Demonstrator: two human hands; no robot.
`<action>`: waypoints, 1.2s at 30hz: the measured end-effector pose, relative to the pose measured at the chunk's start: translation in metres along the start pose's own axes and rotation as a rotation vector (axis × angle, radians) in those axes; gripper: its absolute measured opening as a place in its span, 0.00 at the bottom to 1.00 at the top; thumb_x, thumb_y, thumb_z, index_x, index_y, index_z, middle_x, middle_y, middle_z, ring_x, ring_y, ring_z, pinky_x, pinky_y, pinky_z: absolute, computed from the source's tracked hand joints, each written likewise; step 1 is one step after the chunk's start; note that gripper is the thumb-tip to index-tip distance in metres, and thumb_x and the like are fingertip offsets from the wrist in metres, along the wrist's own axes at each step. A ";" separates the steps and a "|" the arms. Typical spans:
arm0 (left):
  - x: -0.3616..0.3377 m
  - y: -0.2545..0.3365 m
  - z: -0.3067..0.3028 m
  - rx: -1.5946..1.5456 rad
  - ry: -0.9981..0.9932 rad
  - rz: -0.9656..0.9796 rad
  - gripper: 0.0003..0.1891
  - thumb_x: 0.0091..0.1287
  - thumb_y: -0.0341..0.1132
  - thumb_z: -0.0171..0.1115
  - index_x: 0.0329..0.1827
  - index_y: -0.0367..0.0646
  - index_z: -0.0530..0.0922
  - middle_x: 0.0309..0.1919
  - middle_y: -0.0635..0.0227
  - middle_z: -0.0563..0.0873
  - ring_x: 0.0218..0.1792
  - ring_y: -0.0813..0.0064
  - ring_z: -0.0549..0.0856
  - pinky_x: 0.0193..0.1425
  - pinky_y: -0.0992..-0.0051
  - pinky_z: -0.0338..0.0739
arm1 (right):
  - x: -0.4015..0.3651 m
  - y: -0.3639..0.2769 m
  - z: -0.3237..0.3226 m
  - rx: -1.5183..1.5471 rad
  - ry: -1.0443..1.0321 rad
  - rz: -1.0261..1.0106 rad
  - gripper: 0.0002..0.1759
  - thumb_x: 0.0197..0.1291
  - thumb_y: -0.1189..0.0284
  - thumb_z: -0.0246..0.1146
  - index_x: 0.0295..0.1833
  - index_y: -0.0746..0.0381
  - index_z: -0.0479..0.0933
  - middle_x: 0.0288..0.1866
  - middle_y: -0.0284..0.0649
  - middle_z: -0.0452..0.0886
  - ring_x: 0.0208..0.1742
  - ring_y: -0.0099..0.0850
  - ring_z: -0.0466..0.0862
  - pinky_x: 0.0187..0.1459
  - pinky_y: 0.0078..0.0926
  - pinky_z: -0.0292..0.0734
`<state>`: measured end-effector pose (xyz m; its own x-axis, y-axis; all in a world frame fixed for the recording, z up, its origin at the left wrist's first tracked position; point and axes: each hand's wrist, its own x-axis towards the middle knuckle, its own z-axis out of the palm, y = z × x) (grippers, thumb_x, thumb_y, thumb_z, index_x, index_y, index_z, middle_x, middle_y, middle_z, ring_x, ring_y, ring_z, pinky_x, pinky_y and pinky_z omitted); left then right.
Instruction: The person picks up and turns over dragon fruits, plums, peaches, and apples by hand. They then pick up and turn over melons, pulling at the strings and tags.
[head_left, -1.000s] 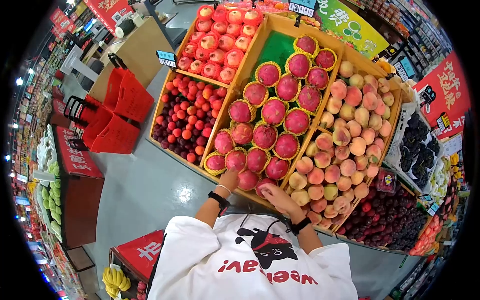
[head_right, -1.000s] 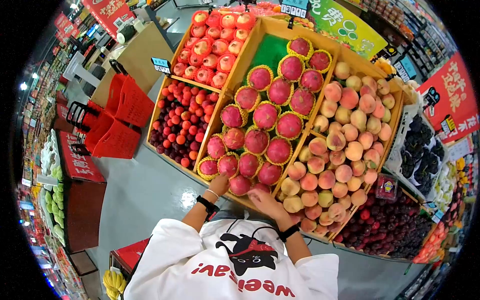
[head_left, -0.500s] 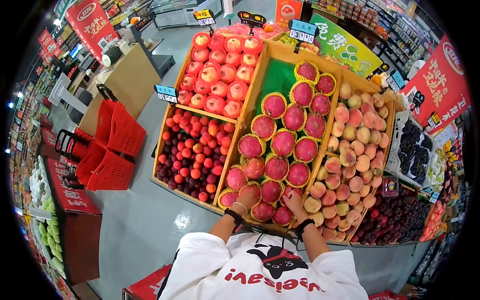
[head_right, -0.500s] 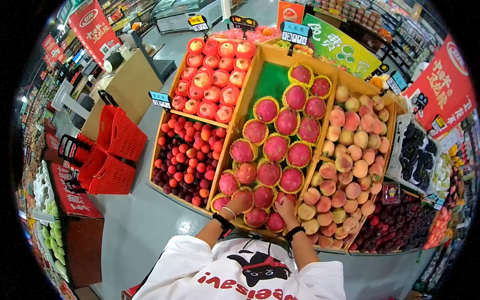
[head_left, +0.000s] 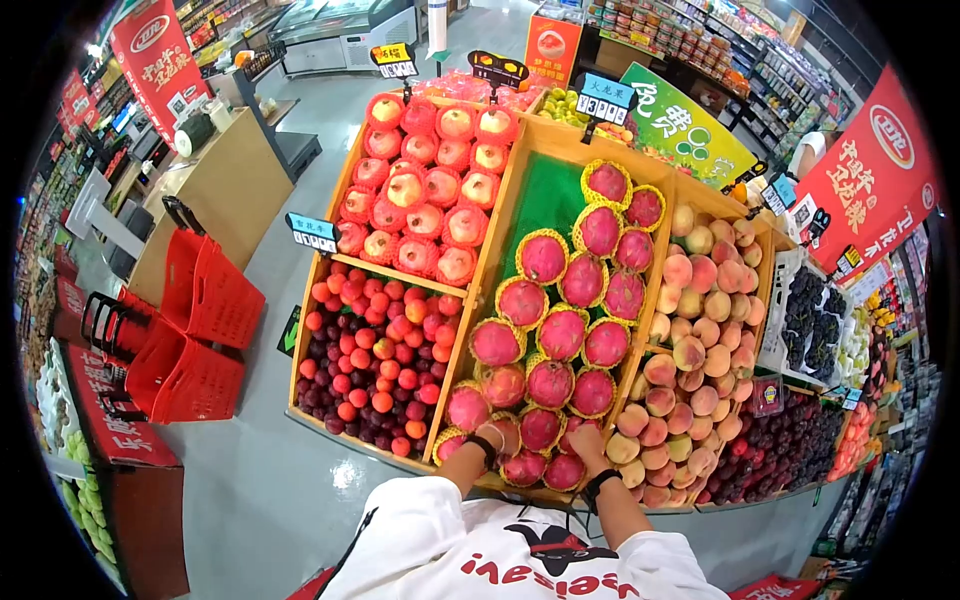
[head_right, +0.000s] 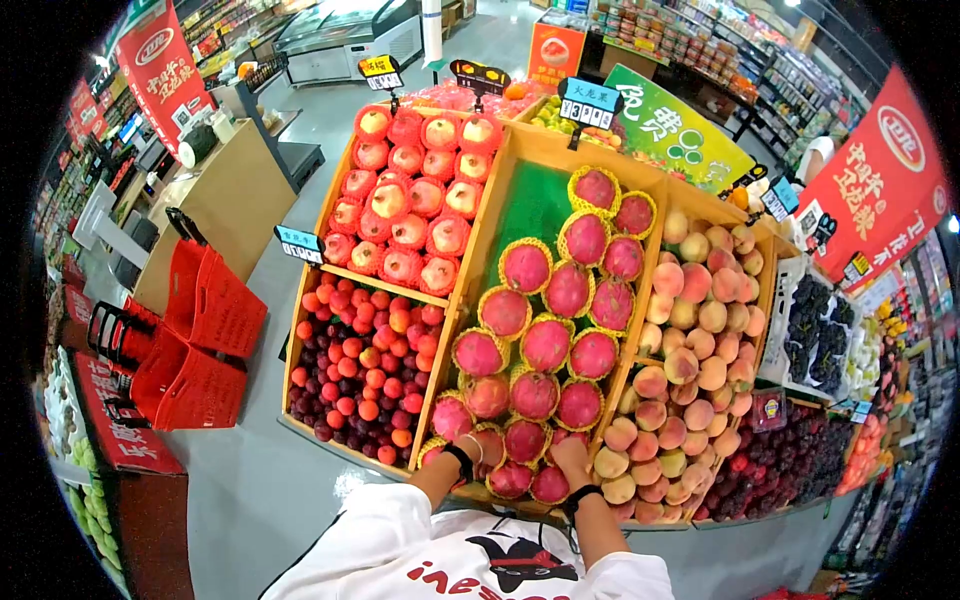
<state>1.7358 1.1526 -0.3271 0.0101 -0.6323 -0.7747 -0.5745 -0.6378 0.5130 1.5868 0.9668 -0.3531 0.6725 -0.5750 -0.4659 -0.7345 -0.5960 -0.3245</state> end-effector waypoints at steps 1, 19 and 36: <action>0.001 -0.005 0.007 0.063 0.051 0.059 0.17 0.58 0.33 0.51 0.45 0.37 0.84 0.46 0.53 0.86 0.40 0.63 0.88 0.43 0.62 0.81 | 0.011 0.011 0.006 0.060 -0.074 -0.054 0.19 0.51 0.63 0.65 0.23 0.72 0.78 0.25 0.54 0.80 0.30 0.48 0.82 0.35 0.44 0.76; -0.004 0.004 -0.017 -0.541 -0.143 -0.038 0.12 0.56 0.28 0.46 0.22 0.34 0.77 0.18 0.53 0.80 0.17 0.61 0.81 0.17 0.64 0.74 | 0.041 0.036 0.013 0.417 -0.319 0.013 0.21 0.52 0.63 0.66 0.23 0.73 0.75 0.19 0.52 0.77 0.21 0.40 0.78 0.28 0.40 0.72; 0.013 -0.002 0.004 -0.295 -0.029 0.036 0.08 0.50 0.27 0.54 0.24 0.36 0.82 0.24 0.54 0.85 0.23 0.61 0.85 0.23 0.64 0.77 | 0.033 0.025 0.024 0.451 -0.089 -0.103 0.20 0.49 0.63 0.66 0.20 0.70 0.74 0.18 0.49 0.77 0.24 0.44 0.80 0.29 0.42 0.72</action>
<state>1.7338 1.1473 -0.3399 -0.0316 -0.6469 -0.7620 -0.3113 -0.7180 0.6225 1.5885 0.9467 -0.3959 0.7479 -0.4636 -0.4751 -0.6440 -0.3331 -0.6887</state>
